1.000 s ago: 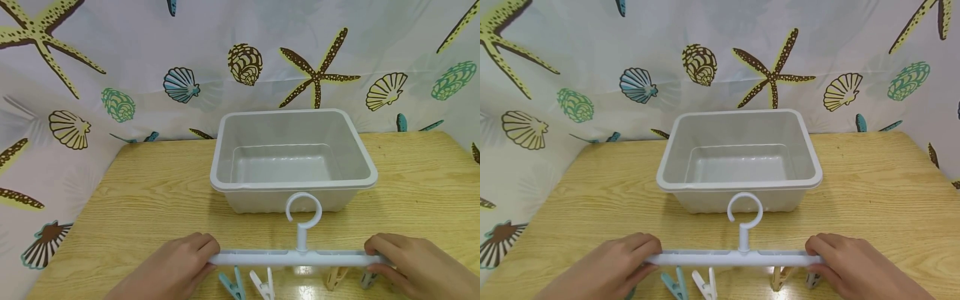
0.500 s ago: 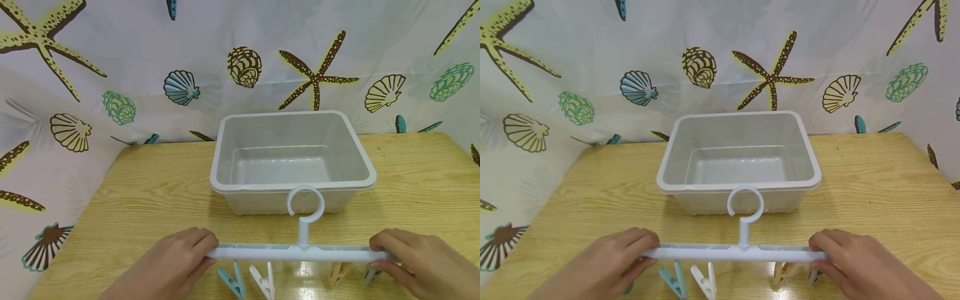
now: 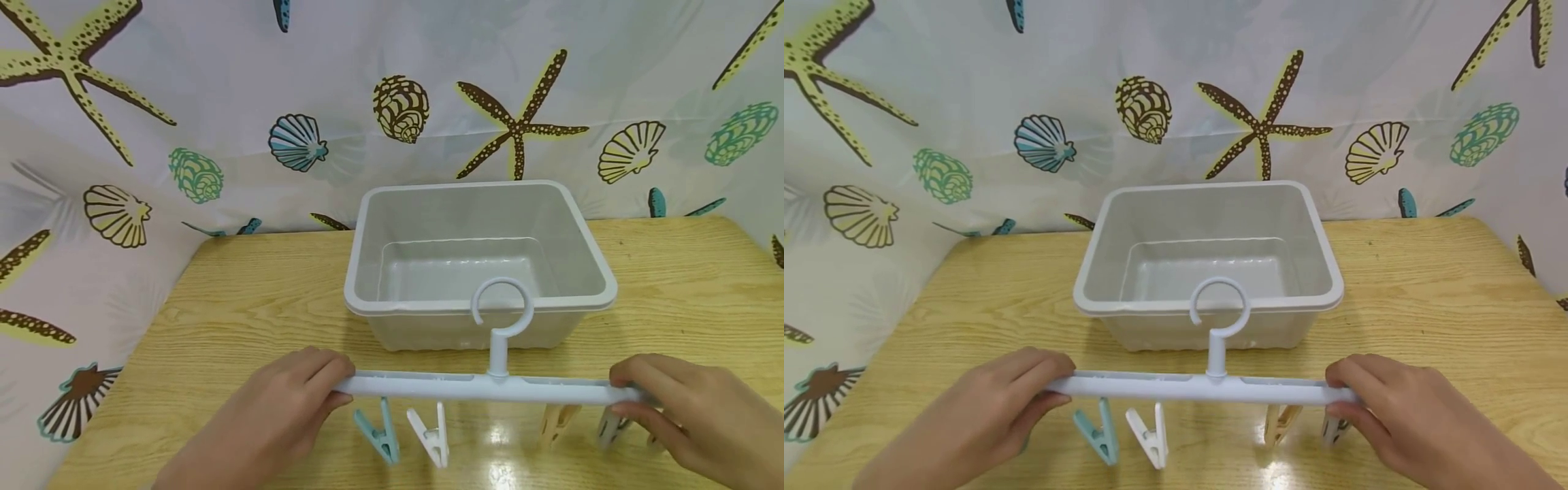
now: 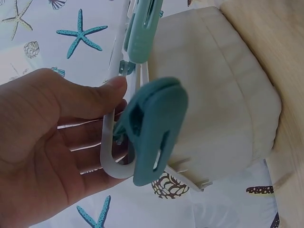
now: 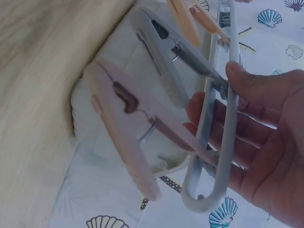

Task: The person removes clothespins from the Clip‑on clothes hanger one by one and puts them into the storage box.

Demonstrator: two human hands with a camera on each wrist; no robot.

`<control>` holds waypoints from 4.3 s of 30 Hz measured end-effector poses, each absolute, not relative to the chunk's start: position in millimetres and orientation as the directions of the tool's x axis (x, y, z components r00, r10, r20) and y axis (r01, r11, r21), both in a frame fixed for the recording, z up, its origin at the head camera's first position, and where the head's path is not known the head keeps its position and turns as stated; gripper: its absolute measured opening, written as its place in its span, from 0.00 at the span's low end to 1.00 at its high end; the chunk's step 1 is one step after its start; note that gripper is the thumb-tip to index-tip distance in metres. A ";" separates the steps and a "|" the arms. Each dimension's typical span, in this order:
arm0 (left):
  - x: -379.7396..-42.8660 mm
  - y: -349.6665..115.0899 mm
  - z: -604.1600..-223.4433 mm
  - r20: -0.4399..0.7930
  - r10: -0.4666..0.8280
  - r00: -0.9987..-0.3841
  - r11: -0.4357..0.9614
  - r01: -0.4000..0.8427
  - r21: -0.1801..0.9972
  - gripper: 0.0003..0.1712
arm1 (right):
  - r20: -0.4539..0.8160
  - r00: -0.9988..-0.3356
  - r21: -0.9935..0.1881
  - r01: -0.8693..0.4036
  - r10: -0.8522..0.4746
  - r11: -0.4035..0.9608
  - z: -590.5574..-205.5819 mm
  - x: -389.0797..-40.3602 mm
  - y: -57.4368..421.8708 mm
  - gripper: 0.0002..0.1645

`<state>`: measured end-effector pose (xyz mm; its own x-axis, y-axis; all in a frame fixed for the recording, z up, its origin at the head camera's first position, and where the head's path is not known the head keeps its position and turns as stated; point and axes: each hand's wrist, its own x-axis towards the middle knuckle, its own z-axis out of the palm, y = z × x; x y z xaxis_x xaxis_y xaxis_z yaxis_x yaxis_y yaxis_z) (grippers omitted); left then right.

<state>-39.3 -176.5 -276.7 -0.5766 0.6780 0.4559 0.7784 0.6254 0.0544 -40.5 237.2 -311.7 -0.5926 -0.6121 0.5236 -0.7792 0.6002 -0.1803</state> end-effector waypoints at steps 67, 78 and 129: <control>-110.2 -108.6 -252.4 0.537 0.625 -0.566 0.764 0.584 -0.274 0.20 | 0.689 -0.481 -0.079 -0.794 -0.542 0.603 -257.6 -114.1 206.4 0.30; -113.1 -112.6 -241.4 0.574 0.588 -0.570 0.794 0.540 -0.277 0.20 | 0.755 -0.460 -0.072 -0.766 -0.466 0.639 -249.8 -113.6 215.6 0.33; -96.0 -117.2 -236.5 0.598 0.451 -0.663 0.850 0.524 -0.060 0.15 | 0.824 -0.559 -0.340 -0.614 -0.089 0.712 -310.0 -94.2 223.9 0.23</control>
<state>-96.0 -117.2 -236.5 -0.6625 0.4507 0.5982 0.5237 0.8497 -0.0602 -94.2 223.9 -310.0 -0.5591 -0.0886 0.8243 -0.6142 0.7121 -0.3400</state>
